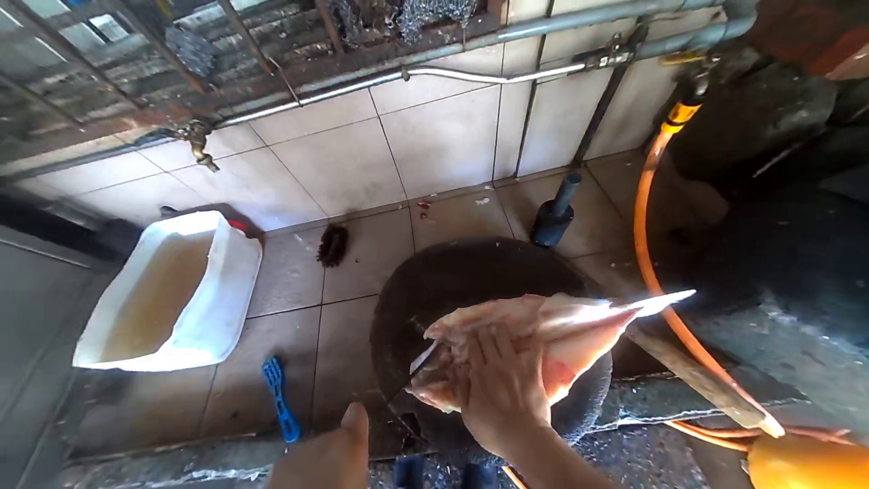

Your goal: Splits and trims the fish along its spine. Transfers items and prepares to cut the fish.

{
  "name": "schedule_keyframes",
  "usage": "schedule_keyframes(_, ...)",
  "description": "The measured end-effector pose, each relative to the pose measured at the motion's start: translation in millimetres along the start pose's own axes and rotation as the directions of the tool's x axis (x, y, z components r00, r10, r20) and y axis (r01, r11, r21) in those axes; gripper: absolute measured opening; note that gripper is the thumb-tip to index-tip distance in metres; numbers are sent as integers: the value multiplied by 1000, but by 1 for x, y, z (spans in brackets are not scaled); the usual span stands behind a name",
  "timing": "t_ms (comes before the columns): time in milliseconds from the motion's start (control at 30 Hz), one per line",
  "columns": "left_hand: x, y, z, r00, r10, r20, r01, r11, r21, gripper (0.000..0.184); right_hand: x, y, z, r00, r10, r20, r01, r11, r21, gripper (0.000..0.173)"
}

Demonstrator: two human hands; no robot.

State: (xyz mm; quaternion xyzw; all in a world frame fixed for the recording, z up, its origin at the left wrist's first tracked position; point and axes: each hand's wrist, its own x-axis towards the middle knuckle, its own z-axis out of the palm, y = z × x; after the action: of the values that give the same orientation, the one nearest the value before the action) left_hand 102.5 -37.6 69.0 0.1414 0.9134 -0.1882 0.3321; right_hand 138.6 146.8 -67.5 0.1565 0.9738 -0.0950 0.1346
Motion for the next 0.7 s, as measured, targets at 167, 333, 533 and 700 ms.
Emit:
schedule_keyframes(167,17,-7,-76,965,108,241,-149,976,157,56,-14,3,22,990,-4,-143,11,999,48,69)
schedule_keyframes(333,74,-32,-94,917,282,283,-346,914,211,43,-20,13,46,926,-64,-371,86,995,42,69)
schedule_keyframes(533,164,-77,-72,818,525,236,-575,765,292,41,-18,20,50,916,-88,-392,106,994,25,72)
schedule_keyframes(700,176,-58,-109,676,691,256,-707,508,492,28,-17,22,54,901,-112,-420,109,994,-31,73)
